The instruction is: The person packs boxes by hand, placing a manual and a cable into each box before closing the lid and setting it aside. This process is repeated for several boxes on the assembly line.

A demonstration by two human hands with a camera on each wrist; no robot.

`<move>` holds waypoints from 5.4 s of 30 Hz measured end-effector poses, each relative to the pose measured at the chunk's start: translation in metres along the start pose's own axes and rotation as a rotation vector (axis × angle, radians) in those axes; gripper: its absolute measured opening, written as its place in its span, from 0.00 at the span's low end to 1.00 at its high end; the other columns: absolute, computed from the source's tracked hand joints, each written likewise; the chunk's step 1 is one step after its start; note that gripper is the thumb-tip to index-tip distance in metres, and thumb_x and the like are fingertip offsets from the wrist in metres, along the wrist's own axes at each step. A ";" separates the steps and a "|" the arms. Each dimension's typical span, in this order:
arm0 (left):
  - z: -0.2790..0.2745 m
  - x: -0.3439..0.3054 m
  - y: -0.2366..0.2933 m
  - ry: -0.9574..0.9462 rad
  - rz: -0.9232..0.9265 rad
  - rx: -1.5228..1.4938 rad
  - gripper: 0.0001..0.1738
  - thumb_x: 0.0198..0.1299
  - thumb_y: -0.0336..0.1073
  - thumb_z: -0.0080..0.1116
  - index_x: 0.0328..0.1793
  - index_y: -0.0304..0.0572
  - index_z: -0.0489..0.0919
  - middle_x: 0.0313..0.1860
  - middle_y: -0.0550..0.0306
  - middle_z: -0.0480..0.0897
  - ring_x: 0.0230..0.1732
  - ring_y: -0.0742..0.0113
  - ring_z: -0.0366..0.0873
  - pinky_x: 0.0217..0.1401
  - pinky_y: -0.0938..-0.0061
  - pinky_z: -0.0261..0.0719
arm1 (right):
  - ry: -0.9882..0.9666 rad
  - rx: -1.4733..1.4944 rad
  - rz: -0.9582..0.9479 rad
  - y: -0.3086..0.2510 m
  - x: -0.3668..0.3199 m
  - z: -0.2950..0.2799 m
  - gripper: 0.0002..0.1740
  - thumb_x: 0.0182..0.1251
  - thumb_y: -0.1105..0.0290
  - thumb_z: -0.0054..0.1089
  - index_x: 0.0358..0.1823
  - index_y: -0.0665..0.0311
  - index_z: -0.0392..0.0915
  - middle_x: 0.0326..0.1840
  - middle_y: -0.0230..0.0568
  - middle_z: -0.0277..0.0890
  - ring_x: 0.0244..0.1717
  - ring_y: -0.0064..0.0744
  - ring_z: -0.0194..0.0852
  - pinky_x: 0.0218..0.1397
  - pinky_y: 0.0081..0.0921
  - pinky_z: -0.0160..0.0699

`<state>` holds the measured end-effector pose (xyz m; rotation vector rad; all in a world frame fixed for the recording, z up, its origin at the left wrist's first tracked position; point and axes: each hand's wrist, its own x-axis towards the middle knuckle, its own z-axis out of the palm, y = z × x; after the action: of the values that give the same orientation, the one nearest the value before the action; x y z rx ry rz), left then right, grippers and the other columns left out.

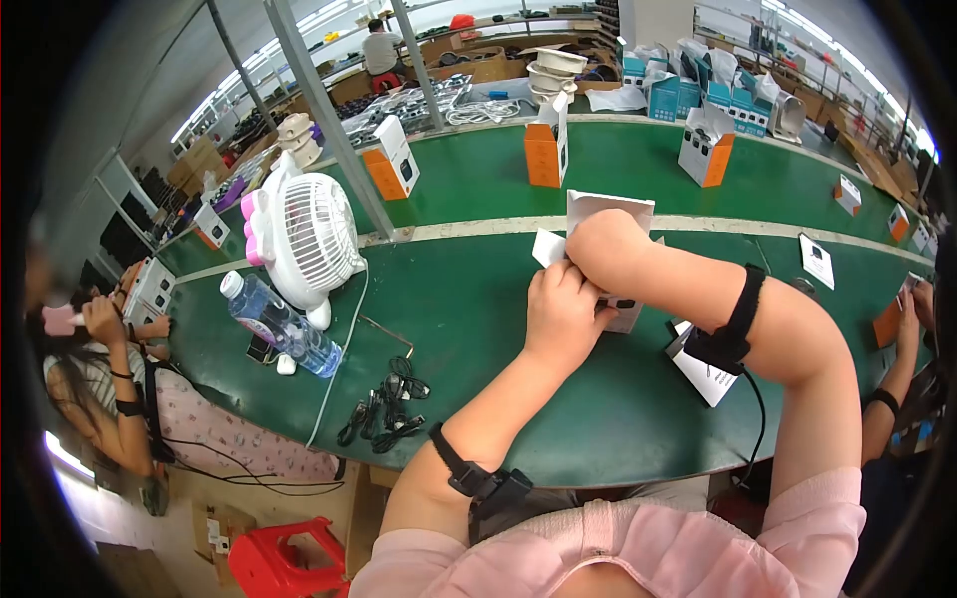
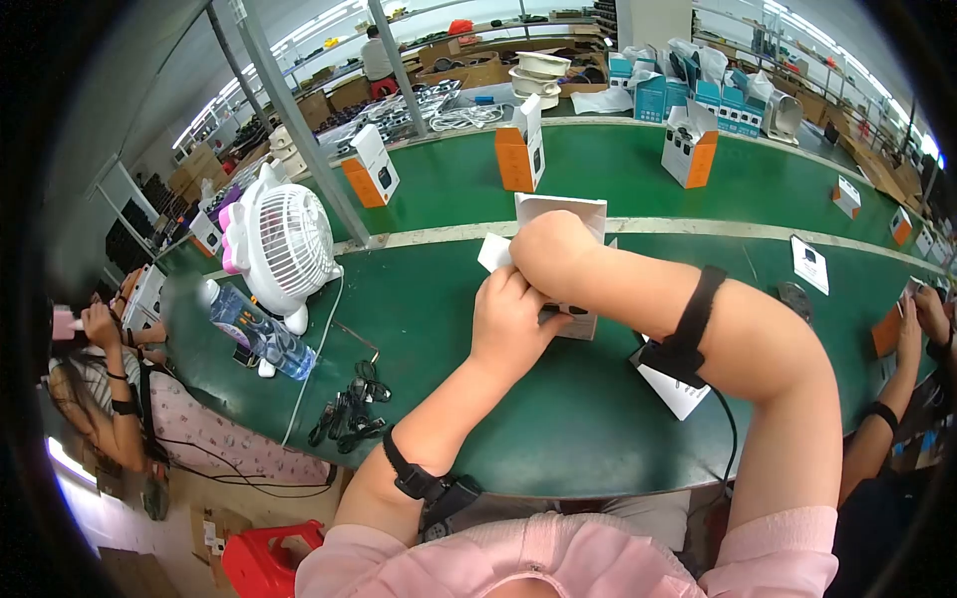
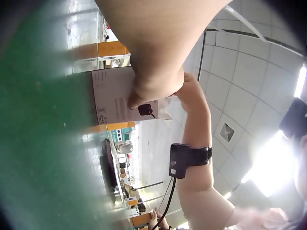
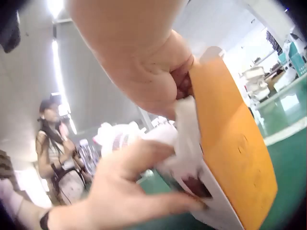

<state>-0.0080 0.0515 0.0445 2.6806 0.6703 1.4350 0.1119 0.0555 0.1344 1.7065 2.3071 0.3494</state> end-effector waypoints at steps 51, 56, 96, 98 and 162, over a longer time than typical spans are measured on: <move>-0.013 0.003 -0.036 0.157 -0.099 -0.084 0.14 0.58 0.39 0.62 0.51 0.50 0.84 0.60 0.52 0.74 0.69 0.42 0.59 0.70 0.54 0.57 | 0.684 0.597 0.010 0.036 -0.094 0.032 0.29 0.51 0.63 0.71 0.59 0.53 0.78 0.72 0.47 0.59 0.76 0.56 0.48 0.75 0.46 0.51; -0.020 0.003 -0.052 0.468 -0.186 -0.225 0.20 0.66 0.32 0.52 0.63 0.35 0.71 0.63 0.49 0.71 0.67 0.56 0.65 0.70 0.67 0.60 | 0.915 0.837 0.140 0.027 -0.115 0.010 0.36 0.47 0.74 0.71 0.62 0.62 0.71 0.67 0.48 0.66 0.71 0.51 0.59 0.73 0.41 0.56; -0.063 -0.007 0.049 0.090 -0.345 -0.222 0.13 0.46 0.36 0.70 0.30 0.39 0.77 0.32 0.53 0.76 0.34 0.56 0.76 0.37 0.67 0.75 | 0.809 1.082 -0.137 0.046 -0.247 -0.019 0.15 0.67 0.78 0.53 0.55 0.69 0.73 0.46 0.40 0.74 0.44 0.26 0.72 0.51 0.24 0.71; -0.104 -0.014 0.057 0.081 -0.374 -0.197 0.12 0.48 0.35 0.70 0.32 0.39 0.78 0.33 0.56 0.76 0.35 0.61 0.77 0.37 0.71 0.76 | 0.811 1.105 -0.131 0.047 -0.239 -0.016 0.16 0.65 0.79 0.55 0.54 0.69 0.74 0.45 0.40 0.74 0.44 0.26 0.73 0.51 0.23 0.72; -0.031 -0.061 -0.035 -0.108 -0.228 -0.031 0.03 0.50 0.32 0.63 0.26 0.48 0.81 0.21 0.61 0.77 0.27 0.59 0.78 0.32 0.64 0.75 | 0.642 0.249 0.661 0.231 0.022 0.115 0.05 0.61 0.73 0.51 0.33 0.64 0.76 0.43 0.46 0.74 0.41 0.53 0.76 0.44 0.45 0.77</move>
<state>-0.0748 0.0539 0.0066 2.5375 0.9013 1.2261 0.3523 0.1473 0.1030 2.8066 2.1321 0.8695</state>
